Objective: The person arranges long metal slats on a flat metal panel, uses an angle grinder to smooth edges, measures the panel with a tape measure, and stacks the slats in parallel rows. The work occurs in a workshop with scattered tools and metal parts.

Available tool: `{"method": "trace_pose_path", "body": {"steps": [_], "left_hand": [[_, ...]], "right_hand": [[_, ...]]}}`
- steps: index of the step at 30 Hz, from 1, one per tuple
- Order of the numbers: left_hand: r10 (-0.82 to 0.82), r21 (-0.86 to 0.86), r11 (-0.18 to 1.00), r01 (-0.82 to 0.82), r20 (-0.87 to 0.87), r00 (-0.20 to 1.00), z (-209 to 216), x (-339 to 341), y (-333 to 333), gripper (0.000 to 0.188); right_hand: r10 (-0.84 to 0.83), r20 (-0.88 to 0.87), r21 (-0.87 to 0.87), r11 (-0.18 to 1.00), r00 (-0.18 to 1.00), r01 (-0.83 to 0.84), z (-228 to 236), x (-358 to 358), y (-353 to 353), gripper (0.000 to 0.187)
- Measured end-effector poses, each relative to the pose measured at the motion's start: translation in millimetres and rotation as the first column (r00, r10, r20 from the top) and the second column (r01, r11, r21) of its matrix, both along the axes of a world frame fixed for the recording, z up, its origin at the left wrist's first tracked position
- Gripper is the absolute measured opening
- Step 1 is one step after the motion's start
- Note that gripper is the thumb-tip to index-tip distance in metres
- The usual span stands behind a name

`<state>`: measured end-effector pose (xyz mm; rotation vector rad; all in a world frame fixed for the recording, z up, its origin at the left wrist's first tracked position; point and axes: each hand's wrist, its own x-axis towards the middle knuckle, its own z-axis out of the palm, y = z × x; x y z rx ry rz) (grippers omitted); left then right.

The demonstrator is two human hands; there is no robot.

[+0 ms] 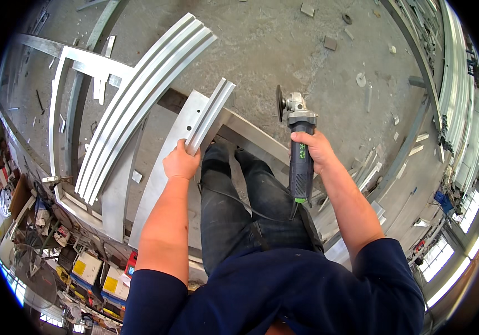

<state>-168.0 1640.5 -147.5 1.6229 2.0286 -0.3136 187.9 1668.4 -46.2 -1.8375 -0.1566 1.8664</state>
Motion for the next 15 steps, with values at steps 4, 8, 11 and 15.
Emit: {"method": "trace_pose_path", "body": {"steps": [4,8,11,15], "left_hand": [[0.005,0.026,1.0,-0.005,-0.004,1.0,2.8,1.3,-0.1,0.048],[0.005,0.043,0.999,-0.005,0.013,1.0,-2.0,-0.8,-1.3,0.047],[0.012,0.108,0.994,-0.016,0.042,0.999,-2.1,-0.2,-3.6,0.046],[-0.018,0.296,0.955,-0.027,0.147,0.989,4.8,-4.2,-7.5,0.067]], "right_hand": [[-0.105,-0.085,-0.03,0.994,0.991,0.103,4.8,2.5,-9.4,0.039],[-0.167,-0.115,-0.061,0.985,0.979,0.161,-4.5,6.3,-27.7,0.042],[-0.193,-0.157,-0.087,0.98,0.969,0.181,-9.4,3.2,-38.4,0.045],[-0.2,-0.147,-0.076,0.979,0.969,0.19,-11.5,-15.5,-56.3,0.045]]}}
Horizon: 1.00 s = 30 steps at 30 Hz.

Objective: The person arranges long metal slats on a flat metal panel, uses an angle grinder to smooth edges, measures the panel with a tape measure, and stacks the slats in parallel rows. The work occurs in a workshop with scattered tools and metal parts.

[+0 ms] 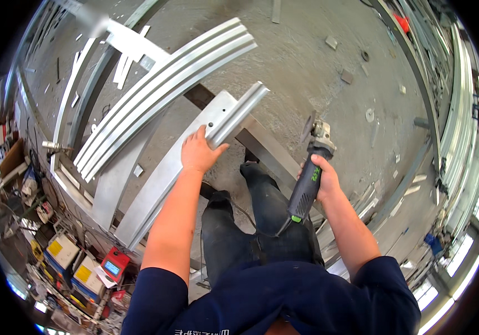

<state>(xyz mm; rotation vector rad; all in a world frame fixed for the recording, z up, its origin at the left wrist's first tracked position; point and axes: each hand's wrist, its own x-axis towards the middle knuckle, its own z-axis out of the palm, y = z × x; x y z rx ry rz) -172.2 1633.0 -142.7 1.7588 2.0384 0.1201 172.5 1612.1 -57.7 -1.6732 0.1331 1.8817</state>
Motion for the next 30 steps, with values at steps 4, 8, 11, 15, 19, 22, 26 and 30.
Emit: {"method": "trace_pose_path", "body": {"steps": [4,8,11,15,19,22,26,30], "left_hand": [[-0.091,0.322,0.947,-0.011,0.301,0.949,56.8,3.4,-25.8,0.071],[-0.289,0.17,0.956,0.24,0.691,0.663,123.9,16.7,-91.6,0.077],[-0.406,0.205,0.909,0.362,0.628,0.664,147.9,33.1,-152.1,0.091],[-0.403,0.138,0.912,0.387,0.483,0.778,161.2,15.1,-191.8,0.097],[-0.363,0.289,0.911,0.293,0.227,0.904,161.6,0.2,-230.8,0.071],[-0.294,0.31,0.923,0.229,0.182,0.938,166.0,-17.5,-253.3,0.061],[-0.203,0.246,0.959,0.144,0.236,0.95,176.3,-43.6,-278.5,0.061],[-0.004,0.173,0.982,-0.079,0.438,0.899,186.3,-56.0,-306.4,0.06]], "right_hand": [[0.028,-0.043,0.015,1.0,0.999,-0.027,12.1,-26.4,-17.2,0.041],[0.042,-0.01,0.092,0.995,0.999,-0.041,19.8,-69.5,-35.0,0.04],[0.12,0.002,0.172,0.978,0.993,-0.119,33.5,-109.7,-44.3,0.037],[0.245,0.094,0.26,0.93,0.965,-0.262,44.2,-148.5,-63.8,0.031],[0.355,0.187,0.313,0.863,0.916,-0.398,46.9,-189.8,-75.9,0.029],[0.413,0.185,0.339,0.825,0.892,-0.453,57.7,-231.7,-84.8,0.028],[0.564,0.112,0.292,0.768,0.818,-0.57,57.6,-272.9,-85.4,0.03],[0.685,0.024,0.227,0.706,0.728,-0.671,63.6,-308.2,-88.2,0.033]]}}
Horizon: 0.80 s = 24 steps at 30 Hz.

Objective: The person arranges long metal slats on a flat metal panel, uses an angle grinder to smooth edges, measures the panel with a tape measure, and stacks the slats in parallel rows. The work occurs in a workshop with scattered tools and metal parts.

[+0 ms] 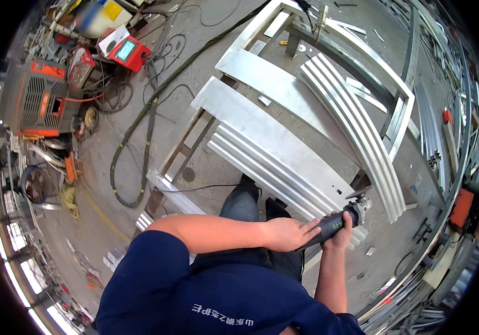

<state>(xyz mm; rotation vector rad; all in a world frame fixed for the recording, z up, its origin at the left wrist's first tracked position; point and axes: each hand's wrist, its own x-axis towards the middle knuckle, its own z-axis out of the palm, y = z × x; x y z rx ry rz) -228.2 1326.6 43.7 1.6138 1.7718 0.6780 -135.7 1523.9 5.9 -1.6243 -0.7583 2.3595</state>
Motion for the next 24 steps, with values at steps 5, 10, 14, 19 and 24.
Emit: {"method": "trace_pose_path", "body": {"steps": [5,10,14,19,24], "left_hand": [[0.327,0.208,0.921,-0.329,0.043,0.944,-12.4,30.6,-19.2,0.07],[0.459,-0.131,0.889,-0.44,0.265,0.848,5.9,46.0,-23.6,0.075],[0.517,-0.115,0.856,-0.504,0.197,0.833,14.4,55.8,-16.7,0.074],[0.554,0.143,0.832,-0.536,-0.267,0.789,42.7,52.5,4.3,0.062],[0.524,0.336,0.849,-0.408,-0.434,0.733,45.2,46.0,8.1,0.055]], "right_hand": [[0.105,-0.039,0.01,0.994,0.994,-0.105,10.2,-18.3,3.2,0.034],[0.208,-0.093,0.068,0.977,0.974,-0.203,31.3,-29.1,13.1,0.036],[0.246,-0.151,0.015,0.969,0.957,-0.247,34.8,-30.6,29.8,0.037],[0.303,-0.148,0.015,0.952,0.941,-0.304,45.2,-39.4,32.3,0.038],[0.293,-0.16,-0.022,0.954,0.943,-0.3,41.9,-43.8,42.5,0.036]]}}
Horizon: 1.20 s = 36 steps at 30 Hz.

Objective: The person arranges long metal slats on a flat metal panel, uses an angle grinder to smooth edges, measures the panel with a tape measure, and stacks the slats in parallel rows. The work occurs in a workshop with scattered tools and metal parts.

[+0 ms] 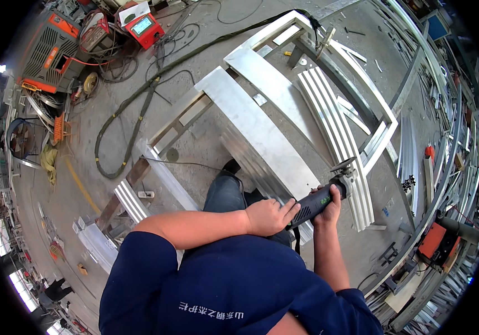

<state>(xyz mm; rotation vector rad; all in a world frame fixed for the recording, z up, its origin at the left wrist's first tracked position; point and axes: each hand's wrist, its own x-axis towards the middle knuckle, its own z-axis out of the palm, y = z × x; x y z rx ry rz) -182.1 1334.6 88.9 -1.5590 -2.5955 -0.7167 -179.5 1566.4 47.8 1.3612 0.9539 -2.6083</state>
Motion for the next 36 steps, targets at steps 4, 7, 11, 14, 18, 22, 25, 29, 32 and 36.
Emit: {"method": "trace_pose_path", "body": {"steps": [4,7,11,14,18,22,25,29,32,36], "left_hand": [[0.098,-0.017,0.995,-0.1,0.404,0.909,15.0,-7.4,-4.8,0.05],[0.211,-0.224,0.974,-0.033,0.846,0.49,1.2,-9.1,-38.0,0.044],[0.714,-0.753,0.631,-0.183,0.473,0.516,-6.7,-13.8,-210.2,0.035],[0.923,-0.906,0.236,-0.352,0.095,0.374,35.6,45.7,-420.8,0.022],[0.958,-0.996,-0.086,0.024,-0.076,0.277,81.3,161.9,-562.2,0.039],[0.93,-0.931,0.362,-0.043,0.358,0.083,55.8,75.5,-426.4,0.08],[0.659,-0.546,0.604,-0.581,0.752,-0.022,18.0,14.8,-300.2,0.061],[-0.194,-0.022,0.697,-0.717,0.957,-0.217,-23.2,-17.1,-197.4,0.077],[-0.457,-0.137,0.543,-0.829,0.78,-0.428,-17.1,-40.5,-175.8,0.059],[-0.418,-0.231,0.346,-0.909,0.83,-0.37,-29.9,-39.6,-223.5,0.039]], "right_hand": [[-0.021,0.002,-0.062,0.998,1.0,0.021,0.5,-9.3,0.9,0.035],[-0.002,-0.059,-0.055,0.998,0.998,-0.001,13.8,-28.0,1.5,0.039],[-0.031,-0.114,-0.025,0.999,0.993,0.028,14.5,-45.5,39.2,0.042],[-0.007,-0.175,-0.088,0.996,0.985,-0.009,23.3,-55.5,55.5,0.043],[0.042,-0.149,-0.078,0.995,0.988,-0.054,5.4,-72.3,40.0,0.043],[0.142,-0.027,-0.086,0.986,0.99,-0.143,1.7,-91.9,-35.8,0.039],[0.304,0.019,-0.159,0.942,0.953,-0.297,-22.9,-99.9,-99.9,0.036],[0.556,-0.03,-0.245,0.802,0.831,-0.545,-16.4,-110.4,-200.7,0.04],[0.718,-0.096,-0.305,0.638,0.689,-0.707,-13.1,-118.2,-255.6,0.046],[0.989,0.008,0.259,0.14,0.147,-0.956,-24.2,-138.3,-293.1,0.052]]}}
